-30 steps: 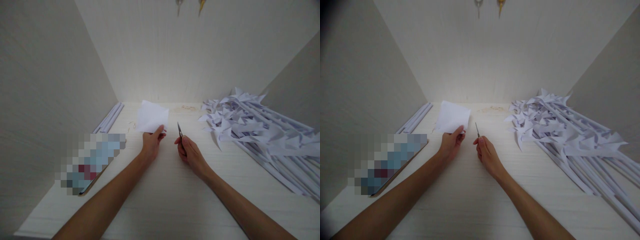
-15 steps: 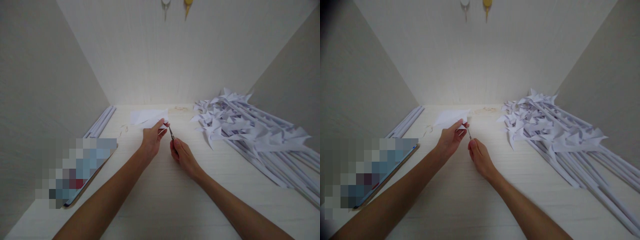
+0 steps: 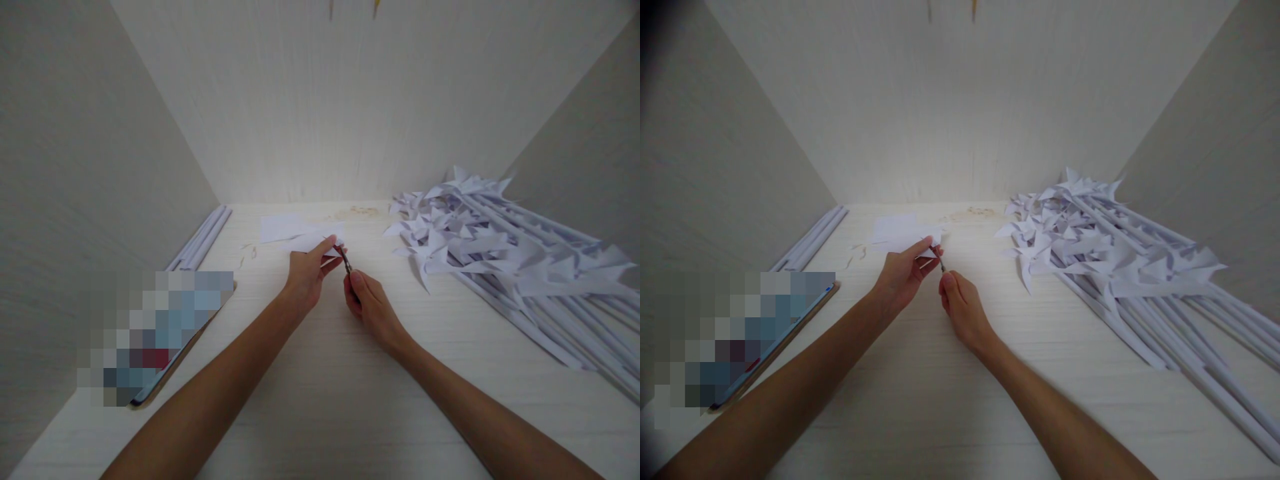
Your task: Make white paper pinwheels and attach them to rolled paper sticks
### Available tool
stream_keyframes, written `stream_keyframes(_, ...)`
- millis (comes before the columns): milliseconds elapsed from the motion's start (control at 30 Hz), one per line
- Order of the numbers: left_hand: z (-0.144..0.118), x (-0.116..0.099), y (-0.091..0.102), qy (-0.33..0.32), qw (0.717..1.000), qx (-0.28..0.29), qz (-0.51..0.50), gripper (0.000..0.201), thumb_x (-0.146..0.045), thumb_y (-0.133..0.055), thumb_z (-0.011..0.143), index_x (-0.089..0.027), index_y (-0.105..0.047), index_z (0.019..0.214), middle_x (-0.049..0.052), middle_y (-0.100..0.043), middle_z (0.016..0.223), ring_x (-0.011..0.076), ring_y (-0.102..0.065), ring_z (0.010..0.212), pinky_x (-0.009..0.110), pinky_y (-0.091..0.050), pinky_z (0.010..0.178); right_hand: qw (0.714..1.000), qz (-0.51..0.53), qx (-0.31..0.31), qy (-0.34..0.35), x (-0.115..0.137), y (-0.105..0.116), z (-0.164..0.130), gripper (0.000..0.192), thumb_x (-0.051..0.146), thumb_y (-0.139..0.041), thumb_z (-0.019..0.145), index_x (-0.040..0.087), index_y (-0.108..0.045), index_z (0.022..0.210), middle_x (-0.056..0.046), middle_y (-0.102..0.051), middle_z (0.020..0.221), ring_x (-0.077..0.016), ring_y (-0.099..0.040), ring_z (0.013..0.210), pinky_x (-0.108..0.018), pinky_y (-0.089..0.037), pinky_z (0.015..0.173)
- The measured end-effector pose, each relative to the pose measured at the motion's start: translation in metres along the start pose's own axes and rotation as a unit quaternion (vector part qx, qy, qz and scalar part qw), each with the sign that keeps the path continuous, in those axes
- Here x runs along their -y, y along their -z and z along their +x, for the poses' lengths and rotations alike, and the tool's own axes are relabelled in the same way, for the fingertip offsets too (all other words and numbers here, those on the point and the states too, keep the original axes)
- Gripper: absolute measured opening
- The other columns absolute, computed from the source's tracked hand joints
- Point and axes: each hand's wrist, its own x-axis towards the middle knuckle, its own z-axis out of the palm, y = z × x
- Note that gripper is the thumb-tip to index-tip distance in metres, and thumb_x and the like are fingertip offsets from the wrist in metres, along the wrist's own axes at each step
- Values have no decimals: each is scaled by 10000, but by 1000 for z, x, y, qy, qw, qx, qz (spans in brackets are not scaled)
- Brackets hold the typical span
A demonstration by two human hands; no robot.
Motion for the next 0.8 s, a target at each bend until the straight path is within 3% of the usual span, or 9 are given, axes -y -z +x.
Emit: stream_keyframes(800, 4, 5, 4, -44, 999, 4, 30, 79, -141, -660, 592, -122, -583, 592, -13, -610, 561, 95, -584, 537, 231, -484, 570, 999, -40, -26, 5, -5, 0, 1, 404, 498, -327, 830, 202, -380, 560, 65, -320, 434, -69, -269, 385, -209, -195, 371)
